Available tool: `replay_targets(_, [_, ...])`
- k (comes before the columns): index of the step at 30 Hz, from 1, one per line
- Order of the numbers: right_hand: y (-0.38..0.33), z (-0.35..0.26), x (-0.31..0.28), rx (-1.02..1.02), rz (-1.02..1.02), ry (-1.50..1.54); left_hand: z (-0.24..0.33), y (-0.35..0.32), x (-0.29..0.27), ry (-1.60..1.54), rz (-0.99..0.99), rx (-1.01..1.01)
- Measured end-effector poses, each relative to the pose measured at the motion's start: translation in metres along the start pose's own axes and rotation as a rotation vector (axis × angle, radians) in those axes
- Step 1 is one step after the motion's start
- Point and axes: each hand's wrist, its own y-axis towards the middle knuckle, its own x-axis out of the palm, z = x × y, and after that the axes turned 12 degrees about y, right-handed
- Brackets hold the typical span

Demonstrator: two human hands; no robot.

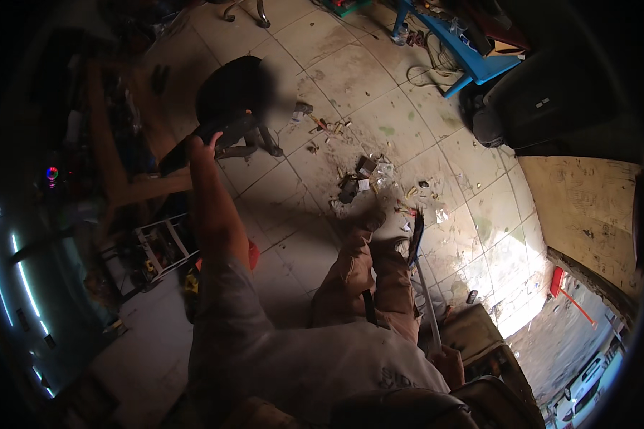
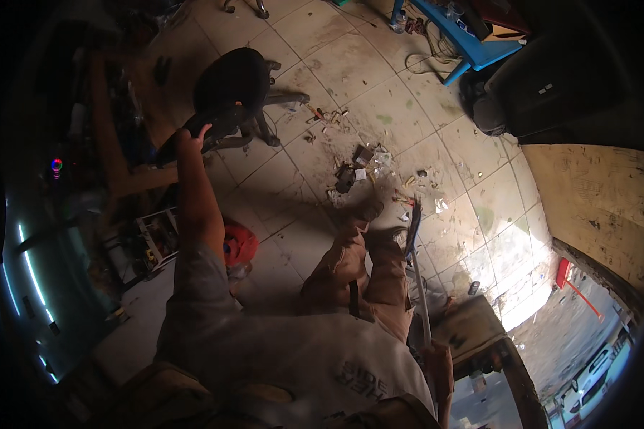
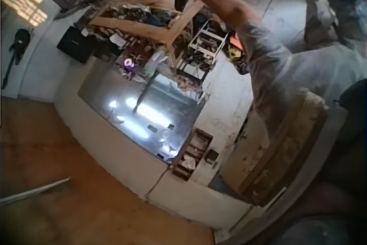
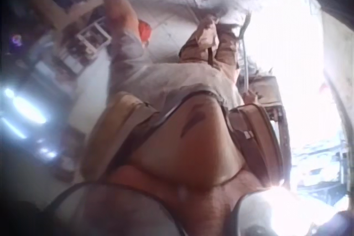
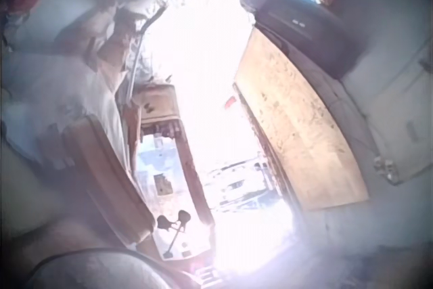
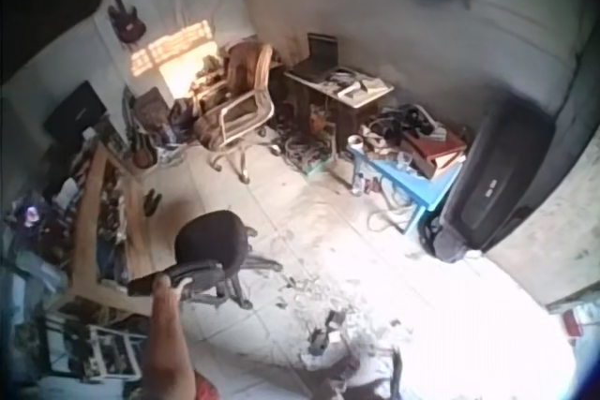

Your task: The person sweeps debris from an indoor tiled floor into a dustpan and then carries the dustpan outside to empty the contents into a burning barrel.

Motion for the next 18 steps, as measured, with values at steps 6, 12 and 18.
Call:
replay_targets(6, [0.02,-0.028,0.01,-0.185,-0.062,-0.184,0.031,0.043,-0.015,0.012,-0.453,-0.017])
replay_targets(12, [0.05,-0.086,0.039,-0.148,-0.134,-0.144,0.001,-0.044,-0.043,0.682,-0.894,0.342])
replay_targets(18, [0.116,-0.142,0.107,-0.461,-0.424,-0.135,-0.105,-0.026,-0.187,1.472,-0.607,0.727])
